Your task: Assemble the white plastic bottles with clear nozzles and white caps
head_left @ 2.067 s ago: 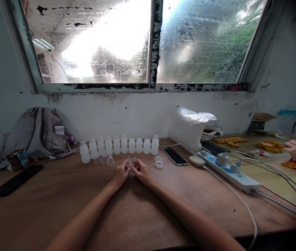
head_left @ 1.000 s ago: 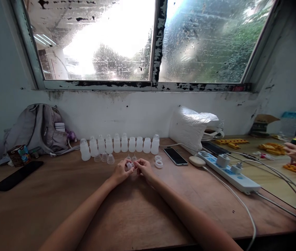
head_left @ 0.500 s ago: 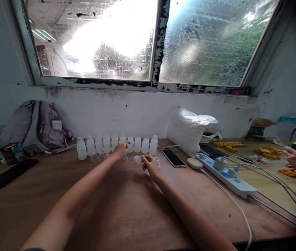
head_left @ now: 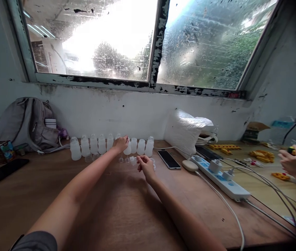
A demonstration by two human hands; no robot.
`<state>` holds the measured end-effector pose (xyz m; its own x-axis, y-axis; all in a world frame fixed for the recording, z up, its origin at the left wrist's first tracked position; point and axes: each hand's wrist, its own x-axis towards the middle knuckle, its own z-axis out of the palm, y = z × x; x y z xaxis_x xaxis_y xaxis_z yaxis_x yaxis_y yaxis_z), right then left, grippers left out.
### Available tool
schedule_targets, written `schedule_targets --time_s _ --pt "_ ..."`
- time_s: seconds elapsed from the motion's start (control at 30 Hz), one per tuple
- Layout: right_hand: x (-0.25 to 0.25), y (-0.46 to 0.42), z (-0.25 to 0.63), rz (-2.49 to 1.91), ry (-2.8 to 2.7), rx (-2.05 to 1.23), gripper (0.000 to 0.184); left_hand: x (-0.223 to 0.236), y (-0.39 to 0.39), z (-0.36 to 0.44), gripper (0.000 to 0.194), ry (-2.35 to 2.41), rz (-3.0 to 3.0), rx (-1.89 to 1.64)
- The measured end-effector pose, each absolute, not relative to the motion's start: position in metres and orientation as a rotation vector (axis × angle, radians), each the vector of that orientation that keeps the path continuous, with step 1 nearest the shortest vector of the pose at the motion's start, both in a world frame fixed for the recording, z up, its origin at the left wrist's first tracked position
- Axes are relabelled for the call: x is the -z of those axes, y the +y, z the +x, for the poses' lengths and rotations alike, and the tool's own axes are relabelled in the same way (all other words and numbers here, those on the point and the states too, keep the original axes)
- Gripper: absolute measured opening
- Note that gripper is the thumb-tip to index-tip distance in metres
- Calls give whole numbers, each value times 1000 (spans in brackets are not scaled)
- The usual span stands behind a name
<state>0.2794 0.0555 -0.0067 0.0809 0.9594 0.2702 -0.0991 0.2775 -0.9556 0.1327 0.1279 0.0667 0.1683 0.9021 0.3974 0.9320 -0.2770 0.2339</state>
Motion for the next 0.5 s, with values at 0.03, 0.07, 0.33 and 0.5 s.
schedule_targets --time_s 0.03,0.07,0.33,0.5 --pt "7 57 280 -954 -1195 -994 29 -70 122 130 28 -1815 -2338 753" --pt "7 58 282 -952 -1183 -983 29 -73 116 127 28 -1767 -2319 798" --pt "6 65 290 -977 -1044 -990 33 -63 64 104 17 -1197 -2256 1379" --pt "3 62 290 -928 -1030 -1071 33 -28 37 100 16 -1279 -2498 1459"
